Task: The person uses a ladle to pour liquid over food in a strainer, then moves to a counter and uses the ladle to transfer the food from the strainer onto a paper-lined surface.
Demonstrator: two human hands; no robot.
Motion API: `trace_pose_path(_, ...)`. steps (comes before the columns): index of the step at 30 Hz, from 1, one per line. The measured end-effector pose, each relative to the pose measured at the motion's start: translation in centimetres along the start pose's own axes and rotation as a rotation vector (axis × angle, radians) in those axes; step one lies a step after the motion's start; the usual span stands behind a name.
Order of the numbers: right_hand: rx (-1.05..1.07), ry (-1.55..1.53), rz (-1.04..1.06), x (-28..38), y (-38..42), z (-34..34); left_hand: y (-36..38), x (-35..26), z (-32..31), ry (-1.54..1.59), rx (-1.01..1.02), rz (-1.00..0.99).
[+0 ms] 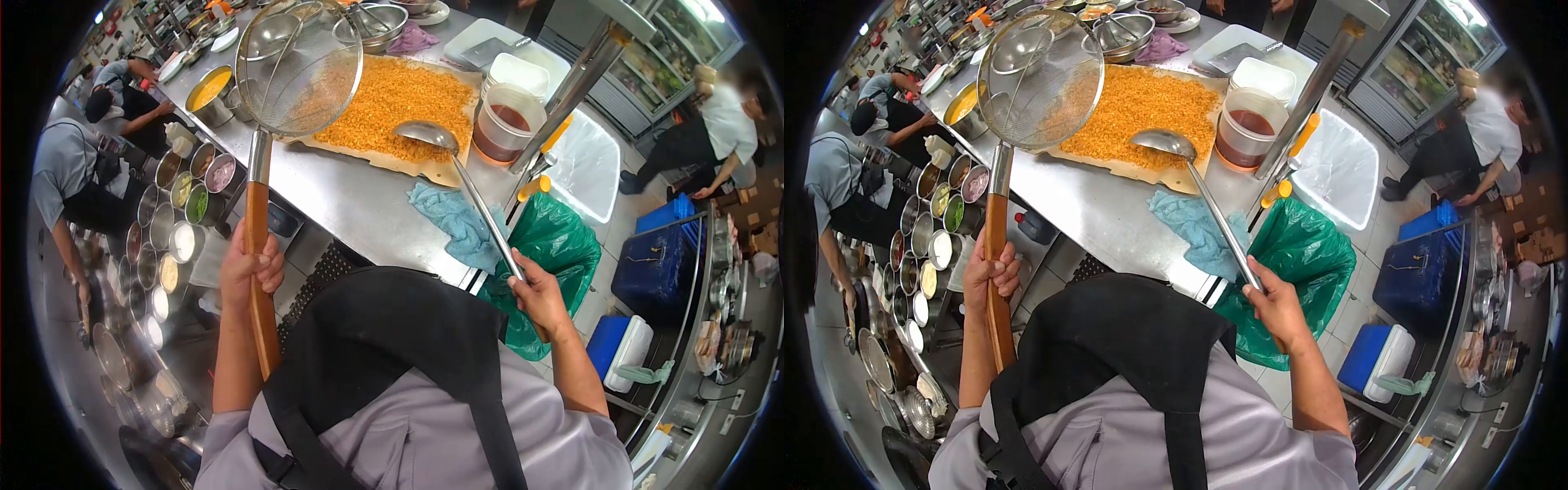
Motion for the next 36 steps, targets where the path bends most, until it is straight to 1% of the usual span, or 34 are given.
trace_pose_path(2, -0.017, 0.002, 0.013, -0.4, 0.9, -1.3, 0.3, -0.6, 0.1, -0.018, -0.008, -0.001)
trace_pose_path(4, -0.009, -0.105, -0.01, -0.7, 1.7, -2.4, 0.7, -1.1, 0.3, -0.028, -0.018, -0.011)
trace_pose_path(5, -0.013, -0.105, -0.004, -0.6, 1.4, -2.6, 0.9, -1.3, 0.4, -0.04, -0.015, -0.014)
trace_pose_path(7, -0.041, 0.025, 0.024, -0.4, 0.2, -2.9, 1.2, -1.5, 0.5, -0.047, -0.008, -0.018)
trace_pose_path(8, -0.043, 0.03, 0.03, -0.2, -0.7, -3.3, 1.4, -1.6, 0.5, -0.044, -0.01, -0.023)
trace_pose_path(10, -0.115, 0.105, 0.121, 1.1, -2.7, -4.3, 1.9, -1.8, 0.8, -0.04, -0.013, -0.028)
trace_pose_path(14, -0.175, 0.18, 0.162, 3.0, -7.1, -4.7, 2.5, -2.3, 1.5, -0.04, 0.004, -0.017)
trace_pose_path(17, -0.206, 0.177, 0.203, 4.2, -4.7, -4.6, 3.3, -2.6, 2.4, -0.048, 0.007, -0.016)
trace_pose_path(18, -0.172, 0.1, 0.182, 3.7, -3.4, -4.5, 3.4, -2.8, 2.6, -0.055, 0.014, -0.018)
trace_pose_path(19, -0.174, 0.101, 0.183, 3.7, -1.4, -3.9, 3.6, -2.9, 3.0, -0.054, 0.017, -0.018)
trace_pose_path(21, -0.036, -0.052, 0.042, 2.3, 2.0, -3.6, 4.1, -2.9, 4.0, -0.033, 0.005, -0.014)
trace_pose_path(22, -0.039, -0.048, 0.045, 1.6, 2.7, -3.3, 4.3, -2.9, 4.3, -0.029, 0.008, -0.017)
trace_pose_path(24, 0.034, -0.122, -0.047, 0.0, 3.3, -3.6, 4.5, -3.0, 4.9, -0.003, -0.007, -0.004)
trace_pose_path(25, 0.026, -0.123, -0.044, 0.0, 2.8, -3.9, 4.4, -3.1, 5.0, -0.003, 0.001, -0.004)
trace_pose_path(28, -0.033, -0.156, 0.003, 2.2, -0.5, -5.5, 3.9, -3.1, 5.4, 0.021, 0.005, -0.008)
trace_pose_path(29, -0.023, -0.149, 0.017, 2.8, -1.3, -6.1, 3.7, -3.1, 5.3, 0.034, 0.027, 0.022)
trace_pose_path(30, -0.104, -0.206, 0.105, 4.2, -2.1, -6.1, 3.3, -3.3, 5.2, 0.044, 0.049, 0.047)
trace_pose_path(31, -0.184, -0.268, 0.208, 6.4, -2.5, -6.3, 2.9, -4.4, 5.1, 0.041, 0.054, 0.011)
trace_pose_path(32, -0.223, -0.271, 0.209, 7.2, -2.1, -6.5, 2.1, -4.3, 4.3, 0.107, 0.112, 0.053)
trace_pose_path(34, -0.304, -0.17, 0.234, 7.4, -2.5, -8.5, 0.7, -4.2, 2.3, 0.227, 0.216, 0.121)
trace_pose_path(35, -0.347, -0.096, 0.231, 7.7, -2.5, -10.0, 0.1, -4.3, 1.5, 0.23, 0.229, 0.114)
trace_pose_path(36, -0.265, -0.061, 0.261, 9.5, -2.0, -11.5, -0.4, -4.0, 0.6, 0.318, 0.24, 0.174)
Point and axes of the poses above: each hand's wrist, its own y-axis away from the middle knuckle, its own z-axis out of the back of the hand, x = y × z, the point moved 7 cm from there along -y, towards the middle knuckle, and after that the axes turned 2 degrees about -z, right-handed, at the moved point
